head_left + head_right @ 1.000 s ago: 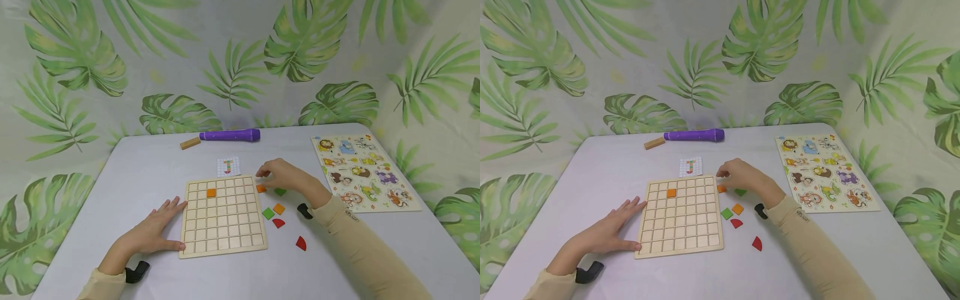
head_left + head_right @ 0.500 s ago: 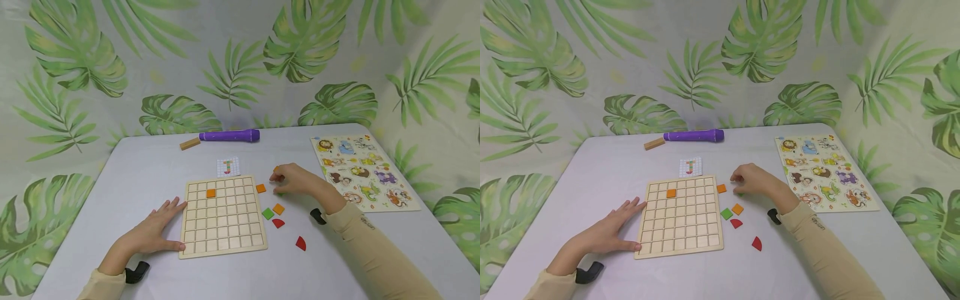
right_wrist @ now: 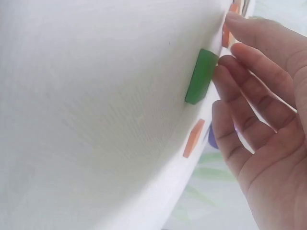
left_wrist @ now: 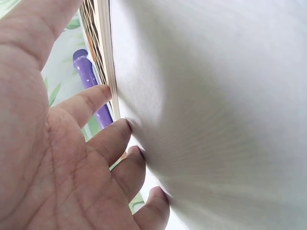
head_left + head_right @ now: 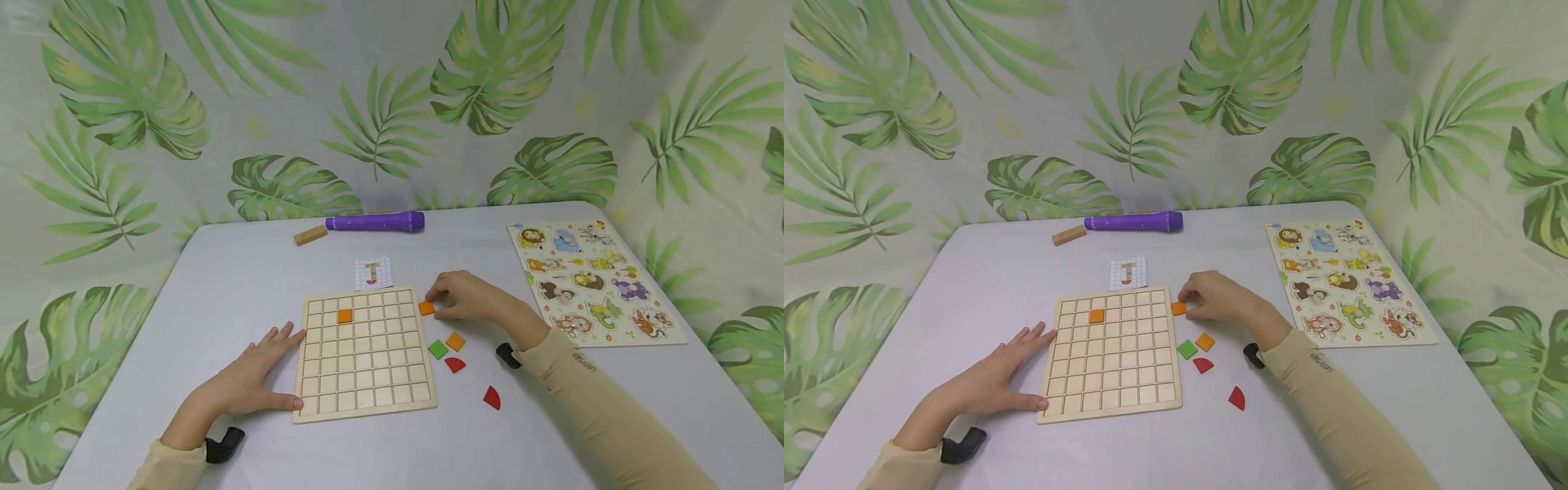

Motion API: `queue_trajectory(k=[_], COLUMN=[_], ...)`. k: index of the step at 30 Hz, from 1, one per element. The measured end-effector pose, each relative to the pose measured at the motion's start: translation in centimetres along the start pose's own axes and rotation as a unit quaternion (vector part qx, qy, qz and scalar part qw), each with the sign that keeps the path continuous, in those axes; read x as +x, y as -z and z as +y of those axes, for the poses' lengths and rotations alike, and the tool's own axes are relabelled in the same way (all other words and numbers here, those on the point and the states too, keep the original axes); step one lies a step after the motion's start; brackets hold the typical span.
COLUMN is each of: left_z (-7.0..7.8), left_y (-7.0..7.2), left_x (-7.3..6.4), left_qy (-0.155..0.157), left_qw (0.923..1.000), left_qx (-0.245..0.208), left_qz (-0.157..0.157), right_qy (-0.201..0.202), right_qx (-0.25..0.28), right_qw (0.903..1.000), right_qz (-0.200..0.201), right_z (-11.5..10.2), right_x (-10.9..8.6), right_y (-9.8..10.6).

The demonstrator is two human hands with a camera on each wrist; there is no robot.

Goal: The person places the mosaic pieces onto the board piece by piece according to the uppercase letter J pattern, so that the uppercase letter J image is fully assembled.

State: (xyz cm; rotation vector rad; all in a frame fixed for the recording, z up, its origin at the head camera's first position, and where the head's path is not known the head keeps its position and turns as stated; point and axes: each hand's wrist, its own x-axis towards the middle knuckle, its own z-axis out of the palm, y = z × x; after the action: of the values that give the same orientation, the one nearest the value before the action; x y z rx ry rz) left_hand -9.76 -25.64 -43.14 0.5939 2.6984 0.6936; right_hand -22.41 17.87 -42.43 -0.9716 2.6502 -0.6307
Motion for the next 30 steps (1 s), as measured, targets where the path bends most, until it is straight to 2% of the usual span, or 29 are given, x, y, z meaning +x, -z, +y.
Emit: queue_trajectory(k=[12,30], left_z=[0.16,0.18], left_y=[0.09,0.21], left_x=[0.07,0.01], left_qy=[0.0,-0.001], left_qw=[1.0,0.9999], left_qx=[0.007,0.01], left_qz=[0.0,-0.003], right_qy=[0.024,0.004], right_qx=[-0.012,0.007], right_qw=[0.9996,0.9997], right_qz=[0.009,0.021], right_z=[-0.32,-0.01], right_x=[0.22,0.39], right_y=[-0.11,0.33])
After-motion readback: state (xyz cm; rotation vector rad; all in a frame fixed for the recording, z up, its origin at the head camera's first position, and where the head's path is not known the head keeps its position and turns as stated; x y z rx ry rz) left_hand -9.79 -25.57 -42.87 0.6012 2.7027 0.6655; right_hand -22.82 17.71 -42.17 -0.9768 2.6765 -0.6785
